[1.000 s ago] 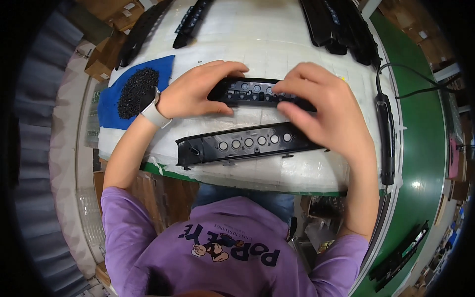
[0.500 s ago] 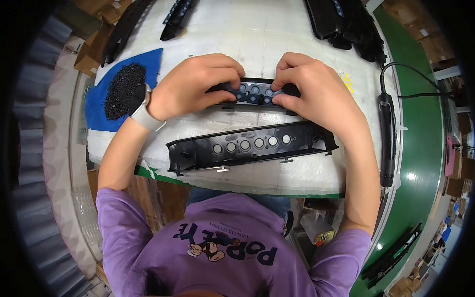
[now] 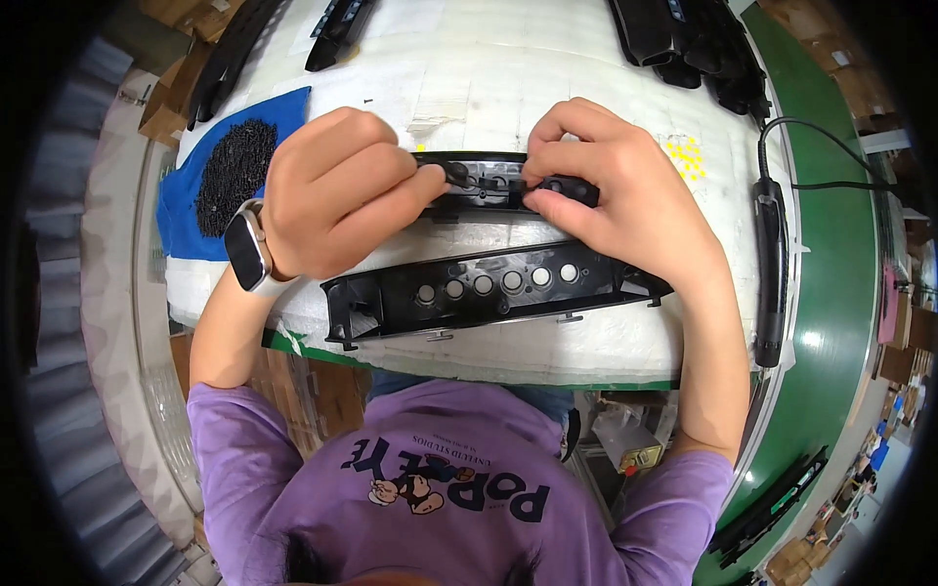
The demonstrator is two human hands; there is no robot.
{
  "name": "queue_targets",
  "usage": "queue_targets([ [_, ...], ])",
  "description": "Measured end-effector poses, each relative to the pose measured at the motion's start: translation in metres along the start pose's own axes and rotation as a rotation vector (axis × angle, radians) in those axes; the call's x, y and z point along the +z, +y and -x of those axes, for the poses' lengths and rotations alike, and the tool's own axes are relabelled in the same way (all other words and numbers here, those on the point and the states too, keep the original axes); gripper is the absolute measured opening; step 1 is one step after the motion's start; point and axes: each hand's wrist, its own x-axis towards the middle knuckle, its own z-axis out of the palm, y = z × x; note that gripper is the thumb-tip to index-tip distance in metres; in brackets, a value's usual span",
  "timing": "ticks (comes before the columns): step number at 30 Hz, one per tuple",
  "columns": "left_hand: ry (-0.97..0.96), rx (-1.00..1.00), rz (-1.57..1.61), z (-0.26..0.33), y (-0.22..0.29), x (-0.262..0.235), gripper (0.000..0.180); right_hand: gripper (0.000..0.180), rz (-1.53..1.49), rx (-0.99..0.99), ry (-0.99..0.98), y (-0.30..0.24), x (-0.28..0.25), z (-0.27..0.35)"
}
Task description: Assemble printer toner cartridges by screwing components and installing circuit boards.
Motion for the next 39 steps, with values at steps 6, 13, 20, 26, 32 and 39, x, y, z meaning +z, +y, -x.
queue_targets([
  [6,0.244,-0.558,0.081,0.002,-0.012,-0.002,0.011,0.018,0.098,-0.041,0.275,-0.009,-0.010,-0.003],
  [13,0.130,-0.820,-0.158,0.015,-0.033,0.011,0.012,0.016,0.134,0.118,0.015,-0.001,-0.006,0.004],
  [20,-0.345,-0.307,0.297,0.010,-0.019,0.020,0.014,0.020,0.277,0.136,-0.066,-0.001,-0.006,0.001],
  [26,-0.314,-0.299,0.389,0.010,-0.025,0.021,0.012,0.008,0.239,-0.026,-0.040,0.009,-0.003,0.002],
  [32,-0.317,-0.525,0.564,0.016,-0.027,0.025,0.017,0.014,0.124,0.125,-0.034,0.012,0.002,0.000],
  [39,-0.353,-0.493,0.554,0.012,-0.025,0.024,0.018,0.014,0.201,0.155,-0.062,0.008,-0.001,0.001],
])
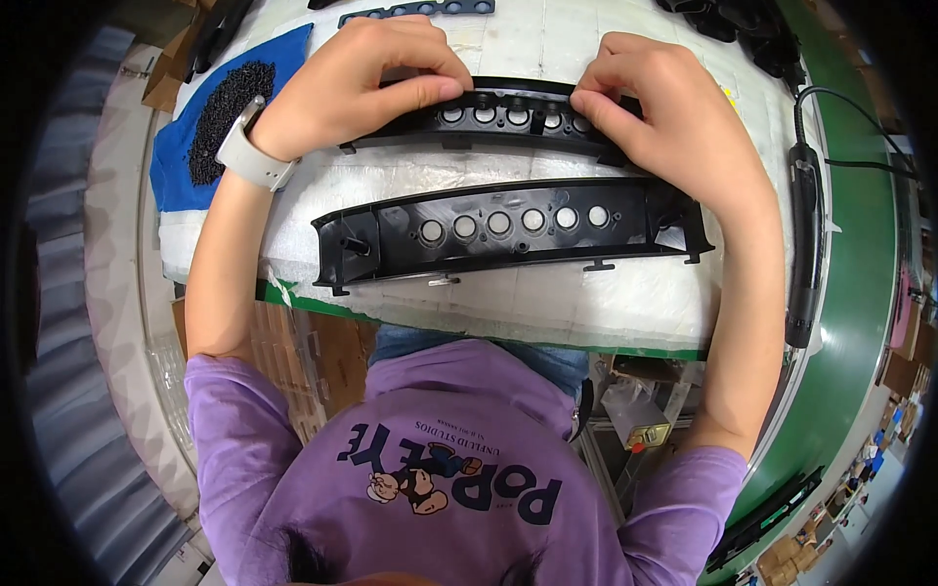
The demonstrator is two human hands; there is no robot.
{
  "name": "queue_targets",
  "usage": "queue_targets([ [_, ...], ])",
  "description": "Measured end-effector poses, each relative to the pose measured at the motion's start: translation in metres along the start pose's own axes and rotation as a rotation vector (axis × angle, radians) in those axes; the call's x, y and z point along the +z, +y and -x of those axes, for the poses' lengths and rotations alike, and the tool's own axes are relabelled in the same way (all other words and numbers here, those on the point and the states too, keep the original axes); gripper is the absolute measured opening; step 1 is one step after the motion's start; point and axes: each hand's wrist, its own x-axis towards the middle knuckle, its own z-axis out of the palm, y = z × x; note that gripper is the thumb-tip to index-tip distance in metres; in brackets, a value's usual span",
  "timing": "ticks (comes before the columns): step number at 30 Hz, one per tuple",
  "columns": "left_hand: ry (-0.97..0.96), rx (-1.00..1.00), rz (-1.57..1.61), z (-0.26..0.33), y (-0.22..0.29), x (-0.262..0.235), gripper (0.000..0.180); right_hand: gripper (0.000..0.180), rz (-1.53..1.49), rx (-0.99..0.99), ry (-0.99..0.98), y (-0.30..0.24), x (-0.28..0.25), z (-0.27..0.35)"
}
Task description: Assemble printer toner cartridges by screwing components and installing circuit boards.
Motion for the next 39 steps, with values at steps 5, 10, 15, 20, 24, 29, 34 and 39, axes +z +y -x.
queue_targets([
  [5,0.072,0.135,-0.076,0.007,-0.003,-0.002,0.013,0.014,-0.147,-0.099,0.042,0.005,0.001,0.002],
  [10,0.043,0.183,-0.008,0.005,0.006,-0.007,0.016,0.024,-0.150,-0.006,0.049,-0.001,-0.004,0.003],
  [15,0.132,0.189,-0.142,0.007,0.011,-0.005,0.012,0.025,-0.168,0.062,0.049,-0.004,-0.004,0.001],
  [20,0.460,0.019,-0.326,0.012,-0.007,-0.013,0.015,0.027,-0.212,-0.084,0.048,-0.008,0.004,0.006],
  [24,0.379,-0.091,-0.494,0.023,-0.022,-0.025,0.018,0.029,-0.248,-0.106,-0.051,-0.014,0.003,0.010],
  [29,0.386,0.045,-0.576,0.023,-0.034,-0.025,0.019,0.031,-0.374,-0.113,-0.130,-0.009,0.003,0.007],
  [34,0.192,-0.112,-0.437,0.018,-0.014,-0.029,0.038,0.030,-0.326,-0.131,-0.140,-0.007,0.004,0.004],
  [39,0.231,-0.132,-0.359,0.018,-0.027,-0.020,0.033,0.029,-0.389,-0.137,-0.152,-0.009,0.005,0.006],
])
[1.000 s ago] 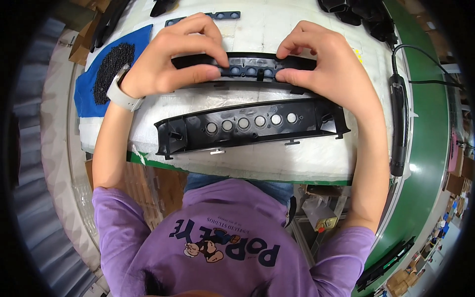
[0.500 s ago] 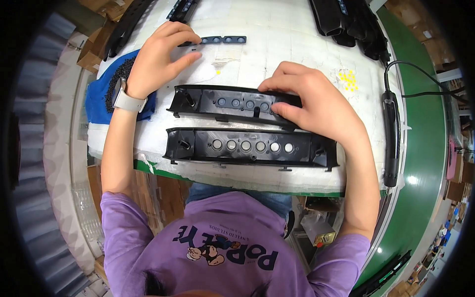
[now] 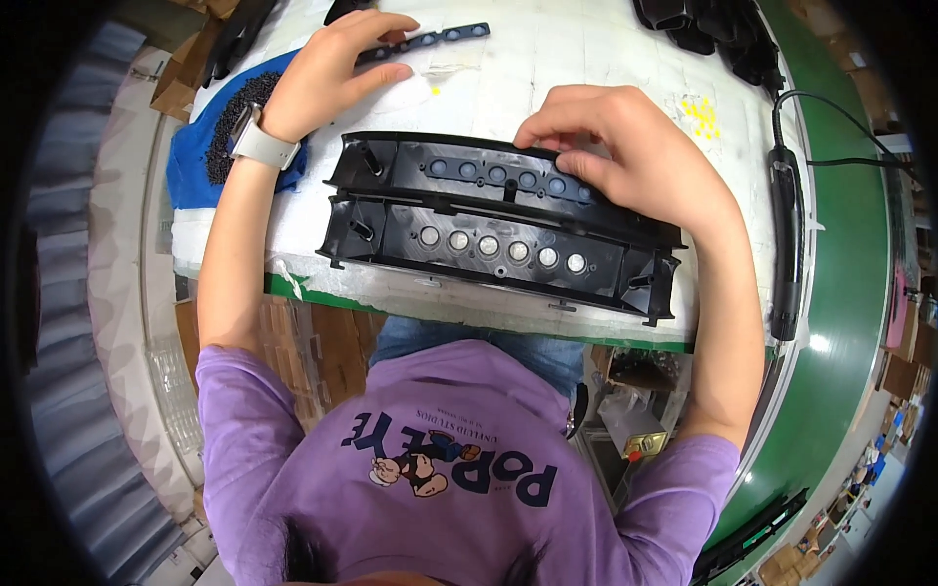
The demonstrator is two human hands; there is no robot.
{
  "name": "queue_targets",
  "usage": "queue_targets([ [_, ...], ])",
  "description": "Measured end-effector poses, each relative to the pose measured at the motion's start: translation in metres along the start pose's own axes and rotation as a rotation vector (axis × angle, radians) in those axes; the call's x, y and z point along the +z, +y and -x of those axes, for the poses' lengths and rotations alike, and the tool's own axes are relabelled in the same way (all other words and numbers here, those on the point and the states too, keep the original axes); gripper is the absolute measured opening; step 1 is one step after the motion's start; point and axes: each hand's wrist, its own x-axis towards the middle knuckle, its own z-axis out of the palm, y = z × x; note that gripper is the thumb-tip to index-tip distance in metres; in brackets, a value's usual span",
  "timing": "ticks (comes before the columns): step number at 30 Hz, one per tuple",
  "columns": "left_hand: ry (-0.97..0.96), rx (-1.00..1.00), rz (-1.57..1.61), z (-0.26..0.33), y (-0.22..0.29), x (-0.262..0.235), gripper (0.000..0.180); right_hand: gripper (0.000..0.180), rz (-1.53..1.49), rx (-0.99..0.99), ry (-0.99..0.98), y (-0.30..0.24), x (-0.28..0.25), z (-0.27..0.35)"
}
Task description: Assemble printer toner cartridges by screwing components and installing circuit boards.
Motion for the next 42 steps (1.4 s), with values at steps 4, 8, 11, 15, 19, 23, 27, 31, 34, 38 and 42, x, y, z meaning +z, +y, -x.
queue_targets([
  [4,0.044,0.033,-0.096,0.004,-0.001,0.005,0.020,0.027,0.015,0.031,-0.003,-0.004,0.002,0.001],
  [8,0.015,-0.216,0.342,0.004,0.008,0.003,0.019,0.022,0.141,-0.058,0.121,-0.007,0.003,-0.002],
  [11,-0.048,-0.271,0.684,0.001,0.026,-0.007,0.021,0.021,0.131,-0.009,0.274,-0.006,0.004,-0.004],
  [15,-0.134,-0.285,0.966,0.001,0.041,-0.015,0.021,0.031,-0.113,0.101,0.387,0.001,0.010,-0.006],
  [19,-0.222,-0.334,1.060,0.001,0.050,-0.018,0.021,0.043,-0.420,0.143,0.358,-0.007,0.008,-0.009],
  [23,-0.269,-0.338,1.090,0.002,0.053,-0.014,0.023,0.045,-0.567,0.179,0.266,-0.014,0.009,-0.008],
  [27,-0.290,-0.311,1.139,0.002,0.059,-0.012,0.022,0.041,-0.447,0.121,0.257,-0.015,0.015,-0.007],
  [31,-0.318,-0.312,1.140,0.003,0.059,-0.008,0.019,0.020,-0.319,0.113,0.248,-0.020,0.018,-0.007],
  [34,-0.364,-0.296,1.043,0.003,0.064,-0.015,0.015,0.013,-0.060,0.091,0.182,-0.024,0.006,-0.002],
  [38,-0.341,-0.200,1.046,0.013,0.074,-0.015,0.012,0.011,0.136,-0.021,0.288,-0.045,0.006,0.015],
  [42,-0.130,0.248,0.615,0.028,0.086,-0.005,0.021,0.019,0.328,-0.245,0.319,-0.049,0.033,0.038],
])
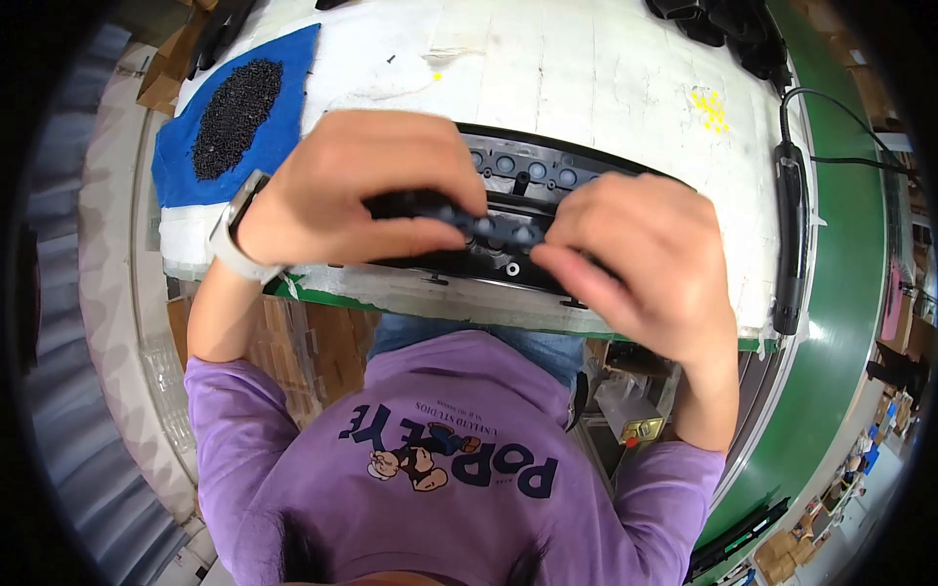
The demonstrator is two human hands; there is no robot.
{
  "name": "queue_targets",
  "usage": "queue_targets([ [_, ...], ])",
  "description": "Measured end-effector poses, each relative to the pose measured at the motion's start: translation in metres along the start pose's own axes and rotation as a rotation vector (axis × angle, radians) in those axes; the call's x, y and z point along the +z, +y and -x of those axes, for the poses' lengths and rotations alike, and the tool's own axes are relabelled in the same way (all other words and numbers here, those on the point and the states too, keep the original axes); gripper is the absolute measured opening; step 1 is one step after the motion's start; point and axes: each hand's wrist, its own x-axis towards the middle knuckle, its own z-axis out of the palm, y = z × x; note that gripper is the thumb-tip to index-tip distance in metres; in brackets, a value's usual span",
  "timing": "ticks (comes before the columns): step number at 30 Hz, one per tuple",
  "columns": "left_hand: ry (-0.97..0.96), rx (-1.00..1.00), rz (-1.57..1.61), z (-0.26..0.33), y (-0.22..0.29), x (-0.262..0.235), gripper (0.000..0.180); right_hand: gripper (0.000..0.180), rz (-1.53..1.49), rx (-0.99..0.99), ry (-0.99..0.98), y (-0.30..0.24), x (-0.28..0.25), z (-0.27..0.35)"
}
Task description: Assemble printer toner cartridges by screwing components and installing circuit boards.
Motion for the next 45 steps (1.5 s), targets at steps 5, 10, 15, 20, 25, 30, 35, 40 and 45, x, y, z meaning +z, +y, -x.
queue_targets([
  [5,-0.065,0.051,-0.172,0.013,0.008,0.015,0.024,0.023,0.084,0.003,-0.055,-0.011,0.011,0.011],
  [10,-0.082,-0.009,-0.179,0.018,0.014,0.014,0.025,0.024,0.136,0.023,-0.082,-0.008,0.008,0.016],
  [15,-0.067,-0.029,-0.350,0.030,0.026,0.009,0.030,0.036,0.126,0.069,-0.084,-0.013,0.002,0.018],
  [20,0.181,-0.043,-0.431,0.025,0.015,-0.003,0.029,0.072,0.211,0.197,-0.130,-0.021,0.003,0.010],
  [25,0.470,-0.204,-0.850,0.025,-0.042,-0.058,0.029,0.066,0.105,0.222,-0.146,-0.020,0.009,0.009],
  [30,0.469,-0.521,-1.012,0.009,-0.103,-0.098,0.054,0.054,0.036,0.172,-0.142,-0.019,0.005,0.004],
  [35,0.377,-0.757,-1.147,-0.030,-0.136,-0.084,0.059,0.044,0.023,0.075,-0.133,-0.013,0.004,0.003],
  [40,0.453,-0.760,-1.022,-0.037,-0.150,-0.088,0.038,0.041,-0.002,0.085,-0.107,-0.007,0.007,0.004],
  [45,0.463,-0.398,-0.757,-0.019,-0.112,-0.090,0.032,0.042,-0.016,0.073,-0.099,-0.002,0.004,0.010],
])
